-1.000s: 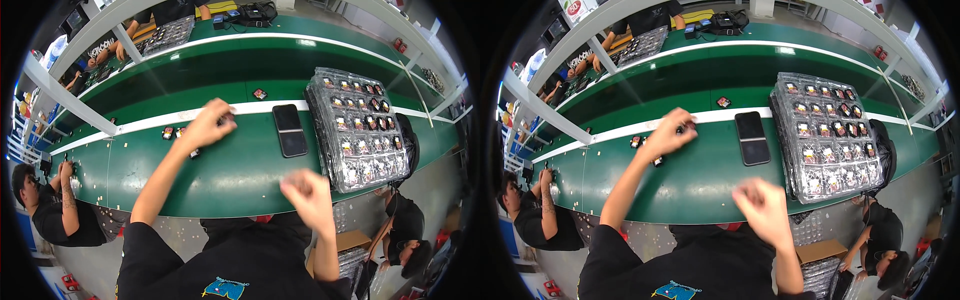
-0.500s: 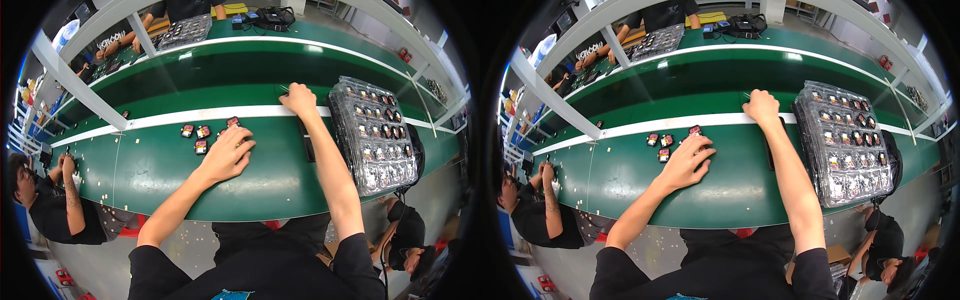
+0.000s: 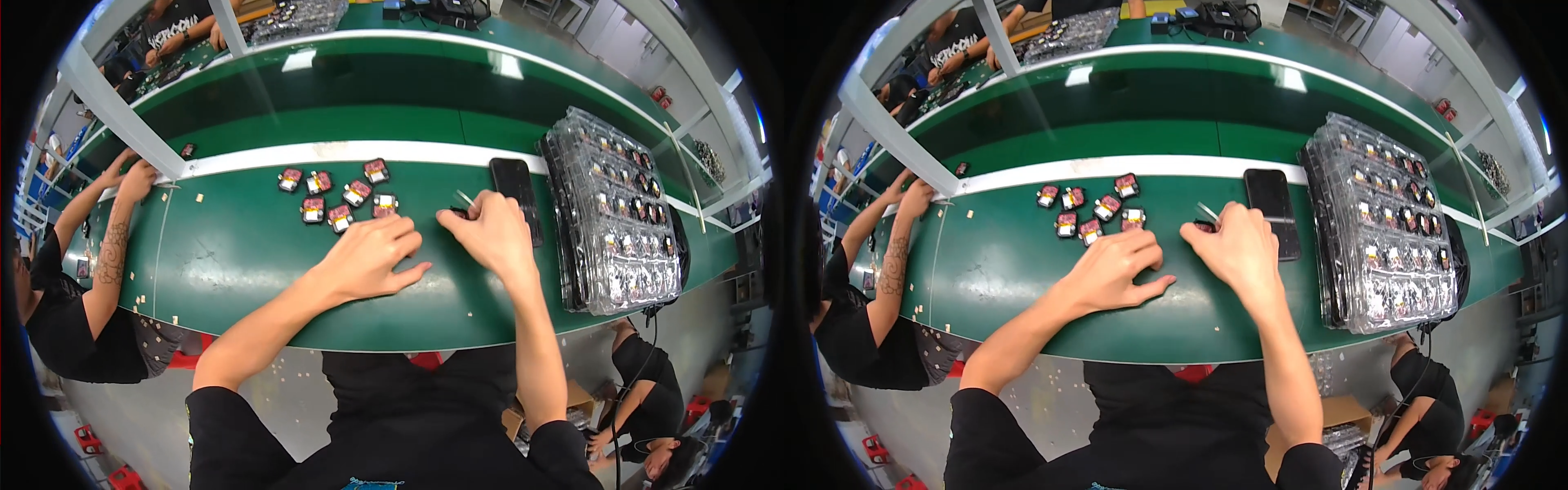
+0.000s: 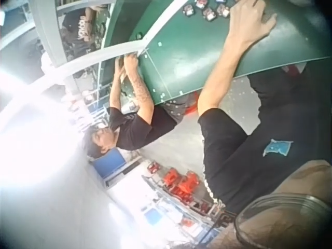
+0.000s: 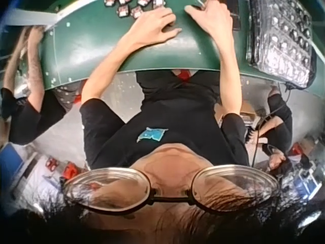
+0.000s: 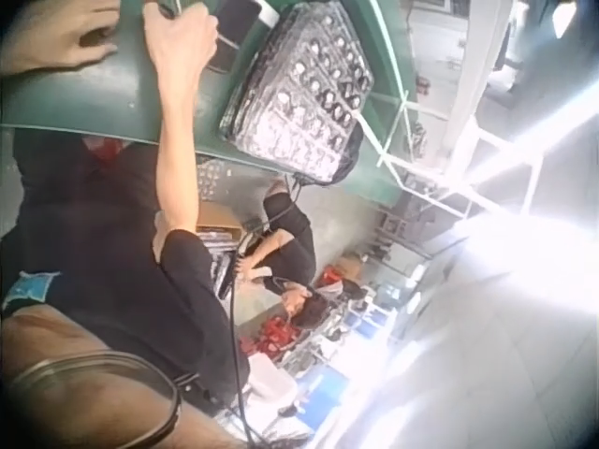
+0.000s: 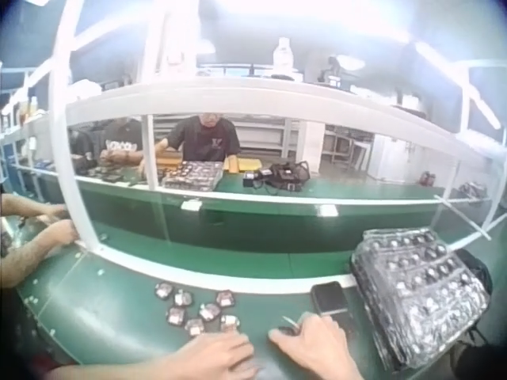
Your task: Assemble internal components of smartwatches using tweezers on a factory production line.
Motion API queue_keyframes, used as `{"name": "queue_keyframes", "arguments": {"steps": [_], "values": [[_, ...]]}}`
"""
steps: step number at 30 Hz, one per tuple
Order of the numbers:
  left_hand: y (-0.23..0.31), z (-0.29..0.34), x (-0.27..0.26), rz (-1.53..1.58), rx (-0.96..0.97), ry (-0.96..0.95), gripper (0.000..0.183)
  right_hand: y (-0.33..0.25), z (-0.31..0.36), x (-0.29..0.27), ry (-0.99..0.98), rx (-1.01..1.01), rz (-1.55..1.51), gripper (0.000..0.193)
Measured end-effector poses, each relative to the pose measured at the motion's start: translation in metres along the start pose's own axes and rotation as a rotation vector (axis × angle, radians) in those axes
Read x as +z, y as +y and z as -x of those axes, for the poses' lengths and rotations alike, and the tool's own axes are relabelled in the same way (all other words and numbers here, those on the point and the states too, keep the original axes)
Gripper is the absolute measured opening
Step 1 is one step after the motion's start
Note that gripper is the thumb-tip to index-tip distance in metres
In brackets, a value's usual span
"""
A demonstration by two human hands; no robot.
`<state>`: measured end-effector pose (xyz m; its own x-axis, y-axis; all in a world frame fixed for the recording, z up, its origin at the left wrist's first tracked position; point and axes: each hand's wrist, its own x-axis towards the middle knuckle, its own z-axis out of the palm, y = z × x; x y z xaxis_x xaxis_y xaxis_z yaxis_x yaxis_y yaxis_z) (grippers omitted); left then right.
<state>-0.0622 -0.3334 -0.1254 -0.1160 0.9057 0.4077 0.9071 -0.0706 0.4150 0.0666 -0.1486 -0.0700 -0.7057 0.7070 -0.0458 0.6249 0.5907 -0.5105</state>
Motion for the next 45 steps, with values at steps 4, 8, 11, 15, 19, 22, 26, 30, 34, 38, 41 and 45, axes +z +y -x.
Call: {"name": "queue_keyframes", "arguments": {"steps": [4, 8, 11, 15, 19, 22, 26, 30, 34, 38, 41, 45], "values": [[0.004, 0.002, 0.002, 0.027, -0.101, 0.016, 0.048, 0.001, 0.023, 0.007, -0.116, 0.055, -0.010, 0.063], [-0.001, 0.002, 0.009, 0.025, -0.123, 0.025, 0.055, 0.024, 0.031, 0.018, -0.103, 0.048, -0.207, 0.067], [0.003, 0.000, 0.009, -0.001, -0.046, -0.018, 0.056, 0.039, 0.047, 0.022, -0.105, -0.015, -0.476, 0.053], [0.013, -0.001, 0.016, -0.045, -0.129, 0.014, 0.056, 0.060, 0.067, 0.031, -0.089, -0.045, -0.787, 0.033], [0.017, -0.001, 0.021, 0.007, -0.125, -0.014, 0.045, 0.074, 0.069, 0.030, -0.129, -0.049, -0.956, 0.025], [0.011, -0.001, 0.019, 0.103, -0.106, -0.067, 0.047, 0.078, 0.065, 0.030, -0.127, -0.105, -0.934, 0.025], [0.000, 0.001, 0.012, 0.183, -0.081, -0.102, 0.052, 0.075, 0.066, 0.025, -0.180, -0.112, -0.900, 0.026], [-0.003, -0.003, 0.006, 0.259, -0.107, -0.237, 0.057, 0.080, 0.068, 0.024, -0.104, -0.261, -0.631, 0.026], [-0.006, -0.005, 0.007, 0.219, -0.096, -0.242, 0.059, 0.083, 0.065, 0.032, -0.015, -0.298, -0.633, 0.031], [-0.011, -0.008, 0.010, 0.238, -0.083, -0.219, 0.065, 0.084, 0.067, 0.027, -0.090, -0.257, -0.654, 0.030], [-0.010, -0.010, 0.010, 0.264, -0.083, -0.207, 0.070, 0.085, 0.064, 0.024, -0.049, -0.314, -0.589, 0.022], [-0.013, -0.009, 0.013, 0.290, -0.078, -0.214, 0.070, 0.082, 0.063, 0.030, -0.016, -0.350, -0.527, 0.016]]}}
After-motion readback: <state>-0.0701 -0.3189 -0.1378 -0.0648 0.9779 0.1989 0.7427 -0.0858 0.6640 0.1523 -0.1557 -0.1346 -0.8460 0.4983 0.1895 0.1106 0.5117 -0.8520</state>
